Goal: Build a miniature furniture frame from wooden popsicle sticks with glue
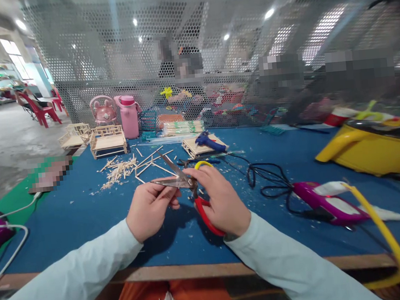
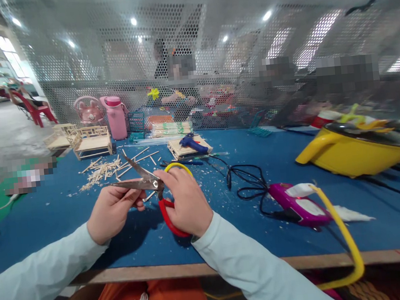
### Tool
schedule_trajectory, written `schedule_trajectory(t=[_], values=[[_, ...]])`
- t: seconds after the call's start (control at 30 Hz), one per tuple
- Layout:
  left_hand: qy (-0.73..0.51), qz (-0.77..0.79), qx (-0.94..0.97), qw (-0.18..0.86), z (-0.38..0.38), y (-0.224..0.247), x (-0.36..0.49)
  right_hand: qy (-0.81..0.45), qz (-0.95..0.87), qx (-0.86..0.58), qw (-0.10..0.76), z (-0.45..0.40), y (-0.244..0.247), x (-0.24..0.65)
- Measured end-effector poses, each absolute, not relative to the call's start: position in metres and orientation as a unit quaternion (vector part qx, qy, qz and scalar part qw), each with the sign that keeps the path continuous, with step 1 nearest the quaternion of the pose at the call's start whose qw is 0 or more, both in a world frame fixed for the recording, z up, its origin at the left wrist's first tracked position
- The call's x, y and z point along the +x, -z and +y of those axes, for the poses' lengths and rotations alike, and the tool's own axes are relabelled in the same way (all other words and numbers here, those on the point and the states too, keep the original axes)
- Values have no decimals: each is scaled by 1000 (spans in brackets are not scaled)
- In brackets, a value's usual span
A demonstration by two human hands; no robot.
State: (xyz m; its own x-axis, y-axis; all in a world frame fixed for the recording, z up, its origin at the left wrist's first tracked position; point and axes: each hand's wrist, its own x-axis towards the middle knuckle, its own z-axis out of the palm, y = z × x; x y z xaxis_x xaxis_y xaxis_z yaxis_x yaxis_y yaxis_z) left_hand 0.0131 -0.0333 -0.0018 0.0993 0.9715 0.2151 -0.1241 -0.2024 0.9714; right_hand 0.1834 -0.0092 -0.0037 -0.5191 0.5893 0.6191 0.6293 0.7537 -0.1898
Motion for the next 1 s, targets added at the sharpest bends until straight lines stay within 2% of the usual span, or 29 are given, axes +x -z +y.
schedule_trajectory(t=[0.3,0.57,1.0], values=[[-537,384,535,527,-34,1,14,60,-872,-348,339,-9,9,190],[-557,385,486,553,-29,-1,14,-3,-833,-393,388,-7,4,189],[-600,396,532,447,-25,7,12,12,-875,-354,330,-9,2,185]])
